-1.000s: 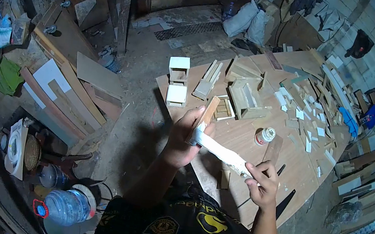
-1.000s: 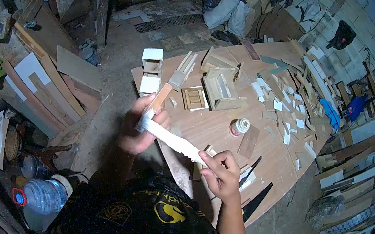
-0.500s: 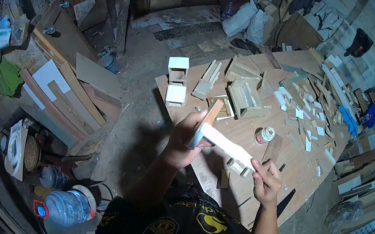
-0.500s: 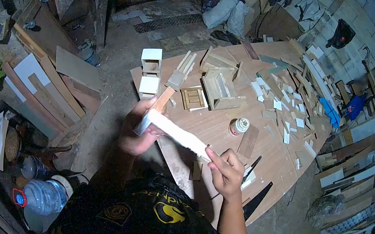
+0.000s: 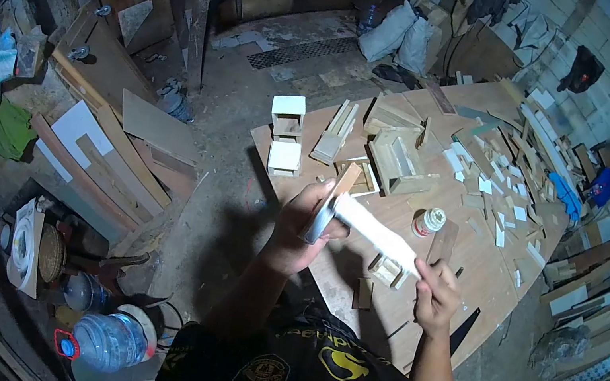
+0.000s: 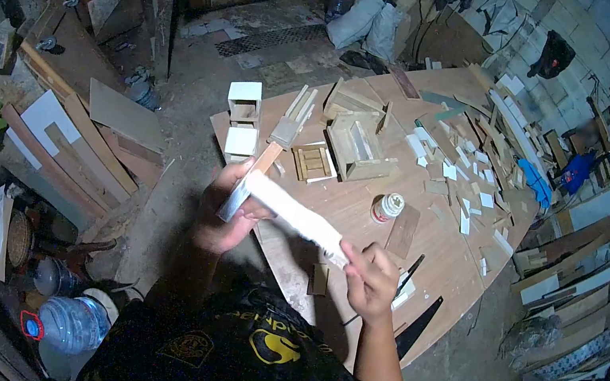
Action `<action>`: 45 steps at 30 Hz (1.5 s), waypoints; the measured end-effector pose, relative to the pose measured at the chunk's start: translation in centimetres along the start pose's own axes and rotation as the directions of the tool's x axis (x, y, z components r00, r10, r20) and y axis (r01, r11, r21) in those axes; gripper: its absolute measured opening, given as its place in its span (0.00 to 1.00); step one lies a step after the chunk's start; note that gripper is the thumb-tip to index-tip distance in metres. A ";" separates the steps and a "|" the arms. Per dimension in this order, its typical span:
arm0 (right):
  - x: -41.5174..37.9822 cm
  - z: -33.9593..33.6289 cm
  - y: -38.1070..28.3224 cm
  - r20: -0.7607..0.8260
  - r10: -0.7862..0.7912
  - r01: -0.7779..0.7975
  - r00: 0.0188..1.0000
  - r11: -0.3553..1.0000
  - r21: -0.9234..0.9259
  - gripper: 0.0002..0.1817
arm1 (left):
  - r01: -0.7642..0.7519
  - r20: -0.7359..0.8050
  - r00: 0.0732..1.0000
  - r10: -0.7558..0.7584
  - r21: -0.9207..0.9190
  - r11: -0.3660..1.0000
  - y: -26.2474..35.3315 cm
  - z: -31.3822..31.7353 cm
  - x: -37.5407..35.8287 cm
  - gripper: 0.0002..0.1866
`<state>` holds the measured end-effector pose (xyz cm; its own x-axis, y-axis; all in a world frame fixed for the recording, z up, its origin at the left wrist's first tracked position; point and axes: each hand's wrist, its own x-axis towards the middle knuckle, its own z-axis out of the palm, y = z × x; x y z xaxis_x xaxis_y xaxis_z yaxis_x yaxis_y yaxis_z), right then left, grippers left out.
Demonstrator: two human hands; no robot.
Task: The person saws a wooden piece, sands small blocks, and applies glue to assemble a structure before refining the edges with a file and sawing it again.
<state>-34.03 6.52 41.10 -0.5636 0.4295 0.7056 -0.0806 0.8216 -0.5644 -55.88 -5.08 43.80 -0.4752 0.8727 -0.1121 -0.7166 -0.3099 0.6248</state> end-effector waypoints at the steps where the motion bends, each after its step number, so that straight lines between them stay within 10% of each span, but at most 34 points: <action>1: -0.1 -0.2 -0.3 0.072 -0.056 0.053 0.996 0.998 0.039 0.19 | -0.005 -0.002 1.000 0.005 -0.001 1.000 0.1 -0.2 0.1 0.19; 3: 0.4 -0.4 -0.9 0.189 -0.155 0.152 0.970 0.988 0.028 0.20 | 0.039 0.286 0.958 -0.017 -0.072 0.997 0.3 -0.9 0.4 0.19; 7: 0.7 0.0 0.2 0.043 0.001 0.001 0.999 0.998 -0.061 0.18 | 0.011 0.226 0.974 -0.007 -0.018 1.000 -0.4 -1.9 0.7 0.17; 10: 0.4 0.1 0.3 -0.028 -0.010 0.010 1.000 1.000 -0.022 0.18 | 0.062 0.474 0.880 0.022 -0.161 0.985 -0.5 -1.6 0.7 0.12; 12: 0.2 -0.1 0.1 0.007 -0.063 0.062 0.998 0.998 0.031 0.17 | -0.097 -0.020 0.995 0.098 0.062 0.993 -0.8 -0.5 -0.1 0.13; 13: 0.5 0.0 -0.4 0.084 -0.113 0.111 0.990 0.993 0.032 0.17 | -0.096 -0.021 0.995 0.097 0.064 0.993 -0.7 -0.6 -0.1 0.13; 16: 0.6 0.1 0.6 0.151 -0.121 0.123 0.981 0.992 -0.006 0.18 | 0.000 0.119 0.993 0.008 -0.066 0.998 -0.8 -1.6 0.6 0.14; 18: 0.9 0.3 1.2 -0.035 0.032 -0.035 0.999 0.997 -0.072 0.19 | 0.110 0.592 0.806 0.008 -0.162 0.981 -0.9 -2.7 1.6 0.14; 25: 0.1 -0.5 0.8 0.127 -0.169 0.176 0.977 0.983 -0.049 0.19 | 0.045 0.061 0.997 -0.041 -0.067 0.997 -0.7 -0.6 0.4 0.18; 28: 0.4 -0.2 1.3 0.058 -0.108 0.114 0.992 0.988 -0.107 0.20 | 0.109 0.431 0.899 -0.073 -0.059 0.992 -0.9 -2.3 1.2 0.17; 35: 0.3 -0.8 0.0 0.150 -0.147 0.157 0.978 0.986 -0.056 0.19 | 0.100 0.068 0.992 -0.104 0.054 0.993 0.2 -0.5 0.1 0.18; 38: 0.0 -0.7 0.9 -0.006 0.098 -0.098 0.995 0.989 -0.109 0.15 | 0.126 0.385 0.918 -0.096 -0.053 0.991 -1.0 -2.3 1.0 0.18; 45: 0.1 -1.3 0.7 -0.035 -0.016 0.012 0.999 0.993 -0.114 0.19 | 0.144 0.345 0.930 -0.127 -0.025 0.989 -0.7 -1.7 0.7 0.20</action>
<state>-33.09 7.64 41.31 -0.5328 0.4292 0.7293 0.0067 0.8639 -0.5035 -56.62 -4.87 41.96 -0.1752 0.9810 0.0830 -0.7904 -0.1904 0.5823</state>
